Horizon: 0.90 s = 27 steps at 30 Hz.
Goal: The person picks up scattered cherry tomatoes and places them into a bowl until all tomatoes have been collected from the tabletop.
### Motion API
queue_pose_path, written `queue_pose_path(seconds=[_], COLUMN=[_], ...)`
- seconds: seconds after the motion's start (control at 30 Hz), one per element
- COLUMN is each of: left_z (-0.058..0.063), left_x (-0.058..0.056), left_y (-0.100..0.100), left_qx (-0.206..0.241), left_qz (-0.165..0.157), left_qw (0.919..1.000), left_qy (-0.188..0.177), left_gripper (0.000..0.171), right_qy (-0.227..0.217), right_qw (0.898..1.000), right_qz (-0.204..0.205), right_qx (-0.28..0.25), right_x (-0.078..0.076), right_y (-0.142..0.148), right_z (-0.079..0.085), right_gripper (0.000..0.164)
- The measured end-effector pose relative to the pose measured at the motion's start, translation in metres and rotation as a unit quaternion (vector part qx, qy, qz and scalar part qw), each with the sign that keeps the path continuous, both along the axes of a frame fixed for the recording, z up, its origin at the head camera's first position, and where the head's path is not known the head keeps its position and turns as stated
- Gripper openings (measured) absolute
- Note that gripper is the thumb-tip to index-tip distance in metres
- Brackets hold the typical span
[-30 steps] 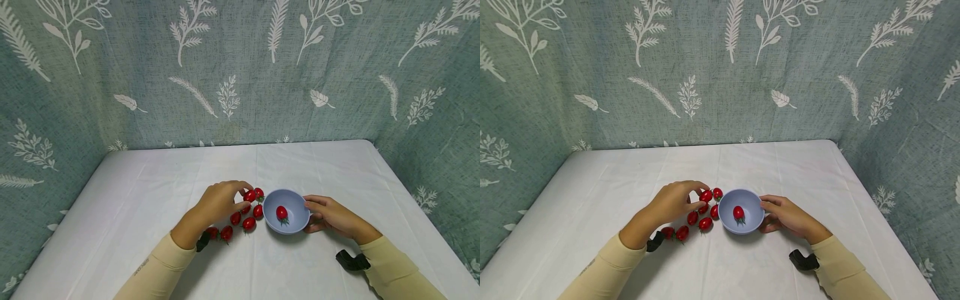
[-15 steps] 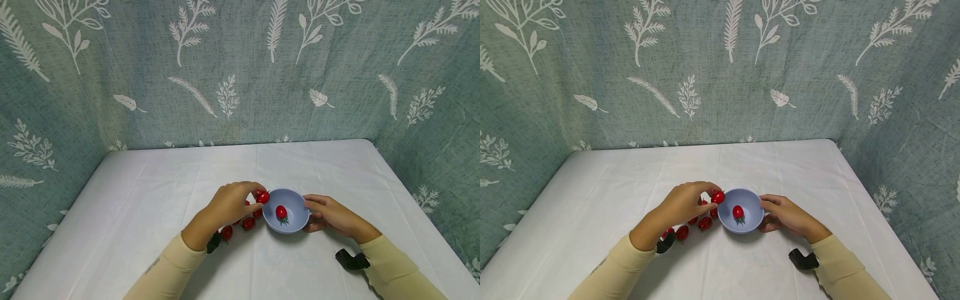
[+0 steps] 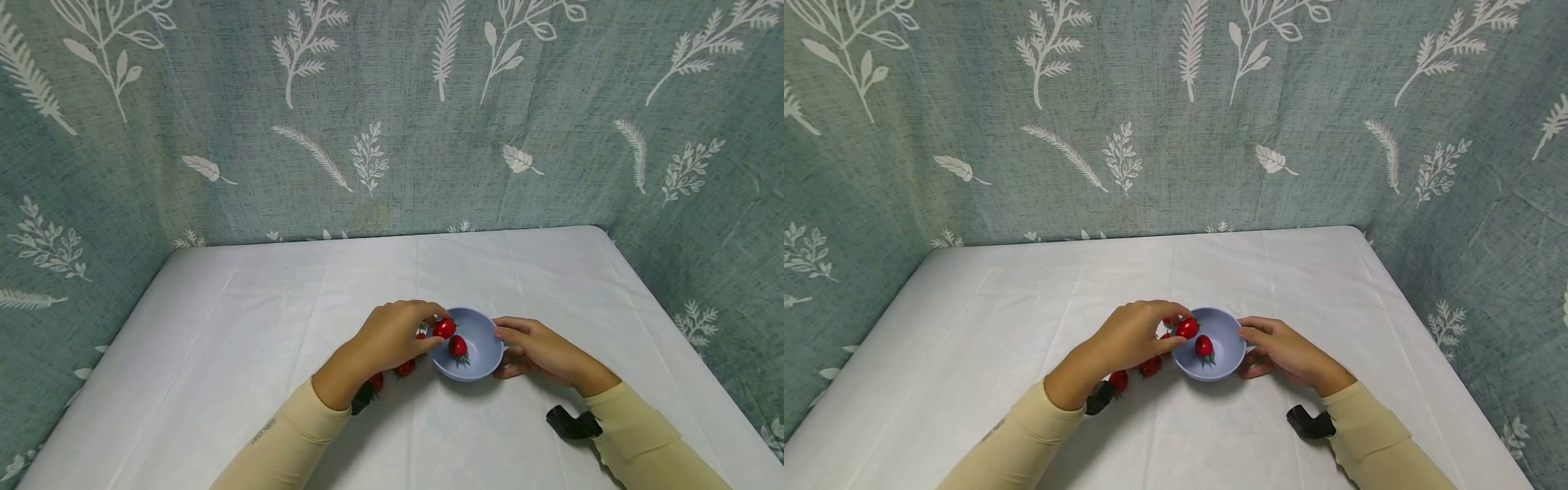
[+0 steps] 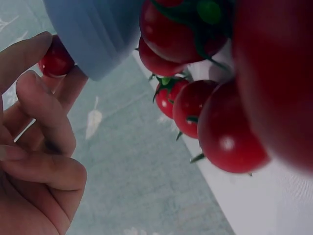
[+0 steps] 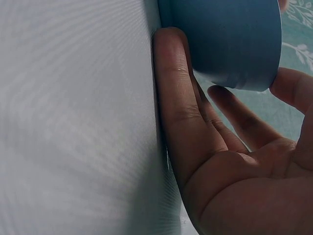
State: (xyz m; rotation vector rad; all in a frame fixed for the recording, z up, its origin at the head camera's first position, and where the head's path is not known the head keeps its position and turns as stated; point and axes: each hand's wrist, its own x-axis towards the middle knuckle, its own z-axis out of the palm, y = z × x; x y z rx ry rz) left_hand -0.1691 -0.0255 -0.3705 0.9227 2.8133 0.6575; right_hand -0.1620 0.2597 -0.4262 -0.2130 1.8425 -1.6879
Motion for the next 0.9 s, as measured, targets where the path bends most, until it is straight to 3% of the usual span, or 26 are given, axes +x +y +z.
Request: queue_pose_path(seconds=[0.9], left_z=[-0.007], left_x=[-0.002], left_y=[0.018], left_qx=[-0.053], left_qz=[-0.021], left_qw=[0.9984], left_qy=[0.000], left_gripper=[0.040], right_qy=[0.006], right_qw=[1.000], right_qz=[-0.002], right_qx=[0.007], right_x=[-0.001], right_y=[-0.001], right_z=[0.000], right_gripper=[0.065])
